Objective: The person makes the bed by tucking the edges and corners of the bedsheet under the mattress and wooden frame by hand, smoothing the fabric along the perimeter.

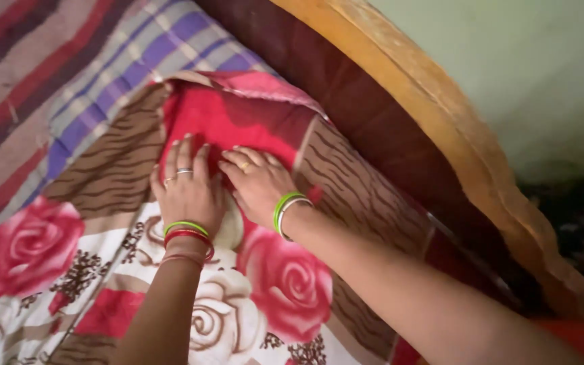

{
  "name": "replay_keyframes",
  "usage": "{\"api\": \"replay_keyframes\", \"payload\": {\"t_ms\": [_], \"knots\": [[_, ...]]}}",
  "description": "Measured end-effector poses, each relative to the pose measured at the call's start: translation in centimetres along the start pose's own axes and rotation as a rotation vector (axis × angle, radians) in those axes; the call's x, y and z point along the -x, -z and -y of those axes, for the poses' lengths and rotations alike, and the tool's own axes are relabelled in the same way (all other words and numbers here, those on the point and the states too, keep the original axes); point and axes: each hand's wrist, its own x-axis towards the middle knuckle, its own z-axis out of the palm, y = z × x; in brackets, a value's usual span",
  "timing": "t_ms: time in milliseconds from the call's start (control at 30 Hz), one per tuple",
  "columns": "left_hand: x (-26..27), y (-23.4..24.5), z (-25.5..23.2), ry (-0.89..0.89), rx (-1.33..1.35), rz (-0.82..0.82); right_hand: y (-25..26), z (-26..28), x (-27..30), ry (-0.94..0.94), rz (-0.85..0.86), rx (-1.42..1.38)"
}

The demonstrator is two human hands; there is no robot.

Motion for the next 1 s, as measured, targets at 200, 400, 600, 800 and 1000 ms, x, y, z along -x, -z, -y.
{"api": "replay_keyframes", "payload": {"t_ms": [200, 400, 600, 800, 1000], "knots": [[-1.8, 0.1, 8.8, 0.346, -0.013, -0.222, 0.9, 2.6, -6.1, -0.165, 0.277, 0.09], [-3.8, 0.2, 14.4, 0.555, 0.152, -0.002, 1.5, 4.3, -8.3, -0.254, 0.464, 0.244], [-7.6, 3.5, 12.8, 0.564, 0.122, 0.379, 1.1, 3.8, -9.8, -0.279, 0.542, 0.242], [-9.9, 2.5, 14.1, 0.358, 0.197, 0.658, 0.7, 3.1, -10.3, -0.307, 0.517, 0.196], [-12.1, 0.0, 13.5, 0.458, 0.416, 0.661, 0.3, 2.4, -9.9, -0.298, 0.488, 0.146]]}}
